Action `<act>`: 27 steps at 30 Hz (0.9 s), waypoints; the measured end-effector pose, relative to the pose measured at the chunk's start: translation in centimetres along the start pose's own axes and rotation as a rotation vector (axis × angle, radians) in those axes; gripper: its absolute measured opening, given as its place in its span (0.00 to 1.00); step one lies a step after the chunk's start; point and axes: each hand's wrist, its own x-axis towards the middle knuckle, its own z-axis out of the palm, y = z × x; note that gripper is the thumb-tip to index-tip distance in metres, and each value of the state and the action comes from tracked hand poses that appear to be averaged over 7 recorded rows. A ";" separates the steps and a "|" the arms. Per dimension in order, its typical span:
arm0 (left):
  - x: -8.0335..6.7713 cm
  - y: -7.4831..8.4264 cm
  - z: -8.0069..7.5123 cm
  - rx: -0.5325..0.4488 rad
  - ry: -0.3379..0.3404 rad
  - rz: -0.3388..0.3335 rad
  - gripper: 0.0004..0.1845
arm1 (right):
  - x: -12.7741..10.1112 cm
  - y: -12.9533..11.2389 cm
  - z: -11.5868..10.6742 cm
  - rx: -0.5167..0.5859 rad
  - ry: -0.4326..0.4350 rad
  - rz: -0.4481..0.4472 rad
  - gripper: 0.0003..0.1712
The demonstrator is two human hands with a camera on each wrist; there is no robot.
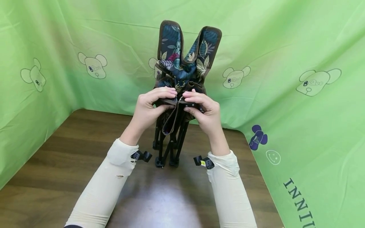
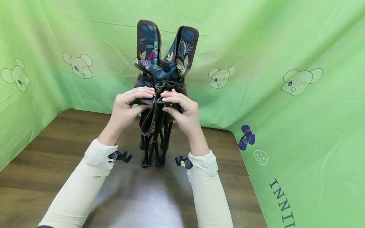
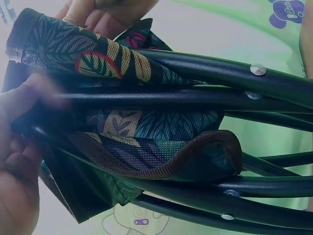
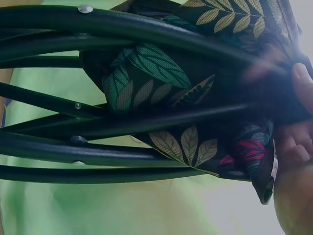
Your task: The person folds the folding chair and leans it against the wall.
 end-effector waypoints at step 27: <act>-2.8 2.8 -2.2 0.328 0.055 -0.084 0.28 | -2.6 -4.0 -0.7 -0.480 0.076 0.029 0.26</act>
